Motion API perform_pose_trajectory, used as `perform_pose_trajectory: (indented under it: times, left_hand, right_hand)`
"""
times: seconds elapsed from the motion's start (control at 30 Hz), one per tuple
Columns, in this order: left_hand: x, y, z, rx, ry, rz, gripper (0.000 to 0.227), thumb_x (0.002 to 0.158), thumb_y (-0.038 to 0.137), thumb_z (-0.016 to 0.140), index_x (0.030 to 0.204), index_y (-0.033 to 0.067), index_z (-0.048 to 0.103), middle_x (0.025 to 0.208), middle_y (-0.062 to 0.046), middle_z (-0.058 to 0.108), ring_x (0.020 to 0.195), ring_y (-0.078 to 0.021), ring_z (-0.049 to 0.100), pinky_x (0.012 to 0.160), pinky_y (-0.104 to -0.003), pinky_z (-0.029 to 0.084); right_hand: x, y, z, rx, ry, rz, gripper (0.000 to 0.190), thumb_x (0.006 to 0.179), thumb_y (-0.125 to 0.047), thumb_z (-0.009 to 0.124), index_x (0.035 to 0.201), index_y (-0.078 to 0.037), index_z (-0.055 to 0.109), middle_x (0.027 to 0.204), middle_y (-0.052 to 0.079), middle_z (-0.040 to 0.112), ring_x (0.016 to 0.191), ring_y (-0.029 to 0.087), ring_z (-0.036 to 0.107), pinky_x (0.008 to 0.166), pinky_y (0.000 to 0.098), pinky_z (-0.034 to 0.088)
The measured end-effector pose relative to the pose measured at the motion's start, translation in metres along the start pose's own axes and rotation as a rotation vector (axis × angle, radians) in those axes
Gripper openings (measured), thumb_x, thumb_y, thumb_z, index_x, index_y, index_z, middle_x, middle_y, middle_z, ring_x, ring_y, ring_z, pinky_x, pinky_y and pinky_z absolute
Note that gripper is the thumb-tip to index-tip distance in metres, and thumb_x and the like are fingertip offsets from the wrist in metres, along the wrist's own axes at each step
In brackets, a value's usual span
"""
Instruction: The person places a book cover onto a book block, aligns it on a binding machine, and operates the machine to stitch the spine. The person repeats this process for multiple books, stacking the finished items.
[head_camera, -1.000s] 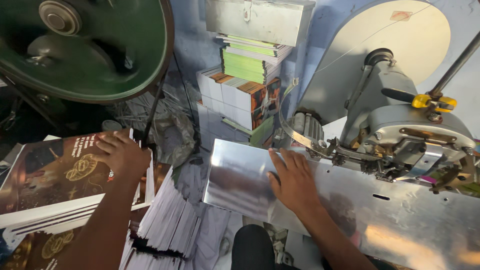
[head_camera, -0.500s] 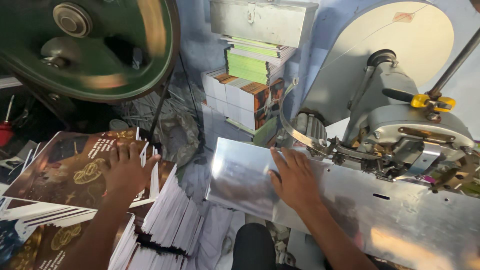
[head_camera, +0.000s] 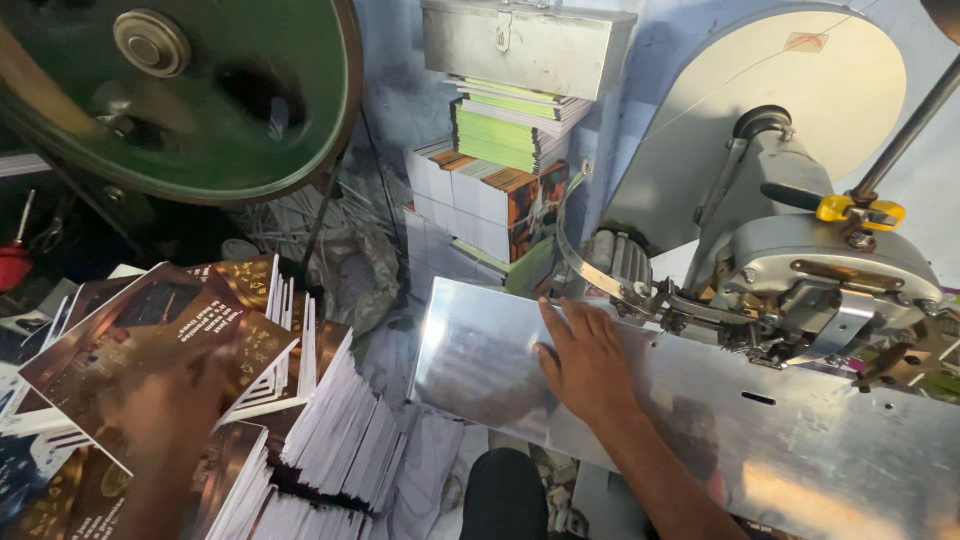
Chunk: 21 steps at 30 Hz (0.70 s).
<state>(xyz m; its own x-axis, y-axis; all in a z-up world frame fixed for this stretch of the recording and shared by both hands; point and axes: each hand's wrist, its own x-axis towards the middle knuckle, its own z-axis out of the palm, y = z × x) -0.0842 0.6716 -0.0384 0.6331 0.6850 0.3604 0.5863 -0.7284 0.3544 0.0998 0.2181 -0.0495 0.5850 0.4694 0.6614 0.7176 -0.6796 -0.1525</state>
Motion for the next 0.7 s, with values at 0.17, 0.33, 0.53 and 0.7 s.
perform_pose_trajectory:
  times: [0.17,0.33,0.53,0.7]
  left_hand:
    - [0.012,-0.059,0.006,0.093,0.178,-0.414,0.104,0.075,0.066,0.083,0.146,-0.0002,0.046,0.138,-0.042,0.045,0.131,-0.0549,0.038,0.098,-0.072,0.029]
    - [0.013,-0.107,0.029,-0.439,0.287,-0.432,0.102,0.079,0.04,0.1,0.135,-0.0208,0.04,0.128,-0.032,0.058,0.112,-0.0388,0.064,0.092,-0.048,0.055]
    - [-0.009,-0.093,0.015,-1.275,0.136,-0.451,0.046,0.092,0.001,0.071,0.136,0.0054,0.061,0.117,-0.01,0.071,0.093,-0.0222,0.073,0.071,-0.038,0.062]
    - [-0.007,-0.079,-0.012,-1.116,0.011,-0.789,0.036,0.096,0.012,0.073,0.128,-0.0003,0.062,0.111,-0.013,0.071,0.086,-0.0262,0.072,0.061,-0.047,0.06]
  right_hand:
    - [-0.001,-0.001,0.001,0.003,0.022,-0.006,0.063,0.085,-0.027,0.072,0.142,-0.006,0.054,0.134,0.02,0.056,0.126,0.038,0.05,0.112,0.054,0.034]
    - [-0.001,0.0,0.002,0.003,0.035,-0.016,0.063,0.086,-0.027,0.071,0.143,-0.006,0.054,0.133,0.02,0.056,0.126,0.039,0.05,0.113,0.0537,0.034]
    - [-0.002,0.0,0.002,-0.001,0.036,-0.008,0.064,0.085,-0.027,0.071,0.143,-0.006,0.054,0.136,0.02,0.056,0.127,0.039,0.049,0.113,0.0537,0.034]
    - [-0.002,0.0,0.002,0.001,0.023,-0.004,0.064,0.085,-0.027,0.071,0.143,-0.006,0.054,0.136,0.02,0.056,0.128,0.039,0.049,0.114,0.0534,0.033]
